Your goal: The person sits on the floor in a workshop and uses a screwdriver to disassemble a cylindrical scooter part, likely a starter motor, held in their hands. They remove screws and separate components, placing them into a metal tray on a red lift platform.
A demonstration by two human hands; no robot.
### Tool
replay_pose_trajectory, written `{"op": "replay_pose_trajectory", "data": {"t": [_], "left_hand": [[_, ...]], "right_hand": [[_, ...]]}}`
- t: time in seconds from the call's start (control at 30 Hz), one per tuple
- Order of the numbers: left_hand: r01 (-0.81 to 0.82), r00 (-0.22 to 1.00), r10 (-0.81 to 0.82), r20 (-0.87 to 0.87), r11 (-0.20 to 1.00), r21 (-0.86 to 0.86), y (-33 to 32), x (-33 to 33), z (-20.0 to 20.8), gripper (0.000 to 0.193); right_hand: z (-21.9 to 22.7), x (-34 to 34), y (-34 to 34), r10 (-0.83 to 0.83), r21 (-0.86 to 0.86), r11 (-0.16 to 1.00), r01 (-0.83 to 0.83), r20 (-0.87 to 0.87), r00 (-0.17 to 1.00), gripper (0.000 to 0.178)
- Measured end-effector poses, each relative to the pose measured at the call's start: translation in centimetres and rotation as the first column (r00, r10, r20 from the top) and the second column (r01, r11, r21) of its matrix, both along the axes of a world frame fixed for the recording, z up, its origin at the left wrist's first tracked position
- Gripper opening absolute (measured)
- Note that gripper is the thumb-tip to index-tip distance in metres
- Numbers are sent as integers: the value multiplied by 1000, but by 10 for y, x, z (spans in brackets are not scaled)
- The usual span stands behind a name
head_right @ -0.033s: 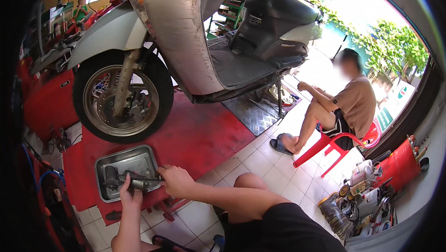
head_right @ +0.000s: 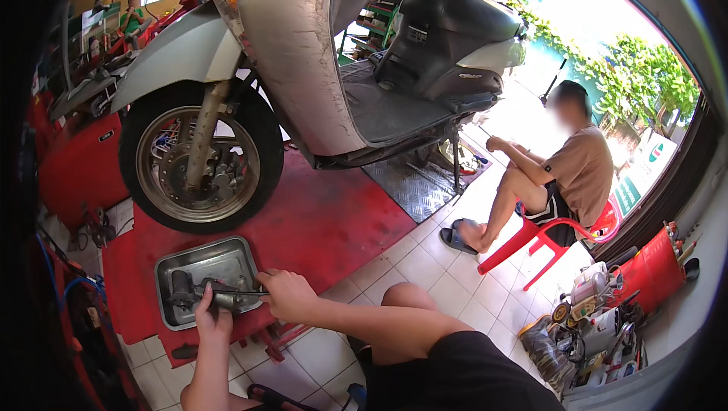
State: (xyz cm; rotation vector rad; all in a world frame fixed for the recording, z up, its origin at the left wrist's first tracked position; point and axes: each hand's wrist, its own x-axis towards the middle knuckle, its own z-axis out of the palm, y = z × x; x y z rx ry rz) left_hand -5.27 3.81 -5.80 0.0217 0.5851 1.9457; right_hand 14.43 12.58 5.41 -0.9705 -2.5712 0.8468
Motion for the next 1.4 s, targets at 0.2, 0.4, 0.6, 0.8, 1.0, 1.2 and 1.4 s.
{"op": "replay_pose_trajectory", "data": {"t": [0.2,0.4,0.6,0.8,1.0,1.2,1.4], "left_hand": [[-14,1000,14,-8,1000,4,-3,-7,3,23],[5,1000,-5,-9,1000,14,-5,-4,3,24],[16,1000,-16,15,1000,-24,-3,2,7,25],[86,996,-87,39,996,11,-3,-8,-16,26],[131,990,-132,38,991,24,1,0,-12,25],[87,996,-88,21,995,41,-1,8,16,42],[62,996,-63,63,998,12,2,14,25,43]], "right_hand": [[6,-9,-6,-31,-30,999,32,38,999,23],[-16,-8,-2,73,109,993,-52,-200,977,28],[17,-2,-5,-28,-86,996,25,-37,999,25],[3,-5,-7,36,-9,999,-37,-13,999,24],[4,5,1,30,12,1000,-29,-56,998,26],[-4,2,-1,58,-158,985,-70,-77,995,18],[-1,2,6,62,-277,958,-72,-45,997,21]]}}
